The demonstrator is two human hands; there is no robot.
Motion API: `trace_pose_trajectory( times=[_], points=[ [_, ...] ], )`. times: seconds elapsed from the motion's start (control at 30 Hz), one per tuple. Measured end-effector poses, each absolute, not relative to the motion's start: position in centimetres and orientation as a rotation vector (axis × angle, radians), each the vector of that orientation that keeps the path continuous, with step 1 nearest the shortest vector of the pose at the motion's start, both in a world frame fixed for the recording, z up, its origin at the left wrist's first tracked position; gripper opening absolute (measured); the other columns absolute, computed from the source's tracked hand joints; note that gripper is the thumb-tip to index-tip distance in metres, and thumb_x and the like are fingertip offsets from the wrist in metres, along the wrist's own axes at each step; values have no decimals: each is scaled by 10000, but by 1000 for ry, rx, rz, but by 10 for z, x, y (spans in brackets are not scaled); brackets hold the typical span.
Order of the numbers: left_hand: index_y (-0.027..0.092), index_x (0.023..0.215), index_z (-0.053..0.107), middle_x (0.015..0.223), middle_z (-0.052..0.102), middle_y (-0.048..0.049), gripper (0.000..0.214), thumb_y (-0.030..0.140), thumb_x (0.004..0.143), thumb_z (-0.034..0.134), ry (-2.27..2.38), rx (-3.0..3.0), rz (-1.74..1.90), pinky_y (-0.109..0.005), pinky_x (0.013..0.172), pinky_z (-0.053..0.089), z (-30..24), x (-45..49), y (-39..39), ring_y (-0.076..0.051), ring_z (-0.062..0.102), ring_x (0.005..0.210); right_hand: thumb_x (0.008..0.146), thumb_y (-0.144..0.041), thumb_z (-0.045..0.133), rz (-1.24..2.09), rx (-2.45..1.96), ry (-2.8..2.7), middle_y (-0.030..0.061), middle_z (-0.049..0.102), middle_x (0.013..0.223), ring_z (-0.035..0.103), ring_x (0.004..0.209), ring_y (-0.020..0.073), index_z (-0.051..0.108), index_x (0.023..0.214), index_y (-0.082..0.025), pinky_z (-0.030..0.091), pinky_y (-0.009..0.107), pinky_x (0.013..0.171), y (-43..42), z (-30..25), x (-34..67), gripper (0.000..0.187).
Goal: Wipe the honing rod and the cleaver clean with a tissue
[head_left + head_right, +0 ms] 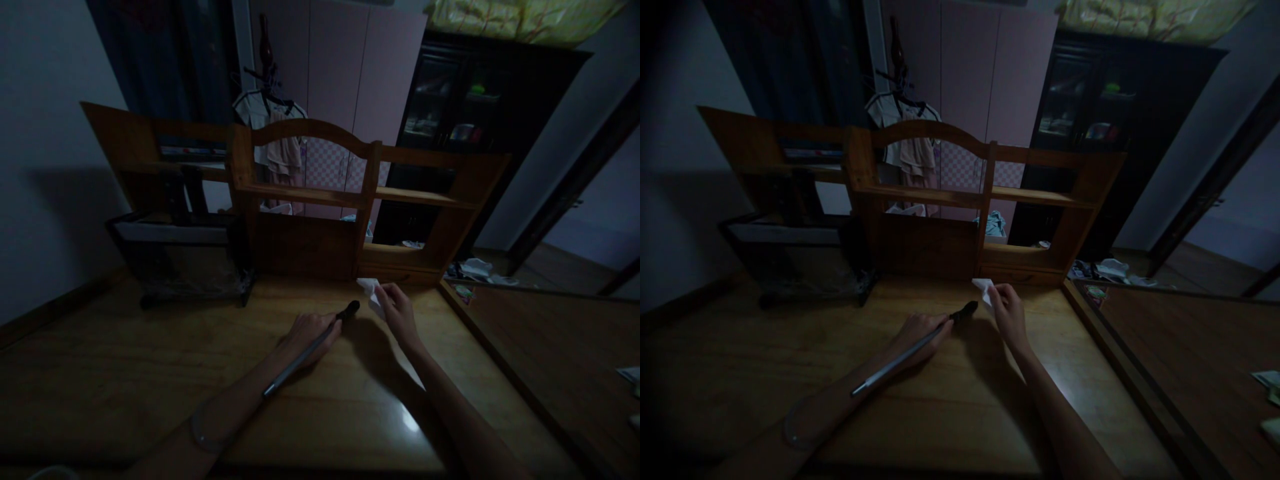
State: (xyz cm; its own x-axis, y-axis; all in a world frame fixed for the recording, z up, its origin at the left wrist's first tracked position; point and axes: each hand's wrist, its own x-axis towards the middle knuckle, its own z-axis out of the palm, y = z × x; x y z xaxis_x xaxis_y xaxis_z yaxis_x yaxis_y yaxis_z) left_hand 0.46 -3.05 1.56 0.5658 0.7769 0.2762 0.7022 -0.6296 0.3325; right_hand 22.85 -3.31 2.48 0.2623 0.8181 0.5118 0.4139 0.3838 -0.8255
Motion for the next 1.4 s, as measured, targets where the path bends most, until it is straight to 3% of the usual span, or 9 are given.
trace_pose_trajectory(
  times=[0.33,0.73,1.1,1.23,1.4],
  points=[
    [204,862,657,778,694,-55,446,411,975,278,1300,2589,613,-264,636,383,15,5,-30,-188,641,700,815,-556,548,450,-1263,-1299,63,654,787,583,722,193,650,828,-166,447,271,609,-30,20,233,403],
    [195,792,661,729,676,-34,429,394,958,318,1219,2476,705,-245,606,342,19,5,-33,-158,607,656,819,-536,545,407,-1270,-1338,96,682,899,624,831,229,658,890,-180,504,331,691,-29,16,233,381],
    [171,687,638,658,618,-14,502,475,918,312,1181,2100,810,-233,567,342,13,7,-26,-159,566,652,868,-385,529,478,-1170,-1579,59,647,955,617,852,196,649,977,-219,516,318,716,-32,17,227,232],
    [166,624,576,613,560,2,462,479,888,363,1144,1955,907,-224,544,329,3,8,-17,-138,526,620,879,-353,541,561,-1122,-1787,56,614,998,603,918,194,681,1020,-240,499,331,791,-39,22,216,228],
    [190,594,437,455,351,64,469,602,817,400,1149,1504,823,-205,396,199,-7,10,-6,-77,326,377,889,-313,539,473,-1118,-1956,78,573,1059,568,997,214,641,1160,-282,482,361,848,-42,17,208,292]
  ],
)
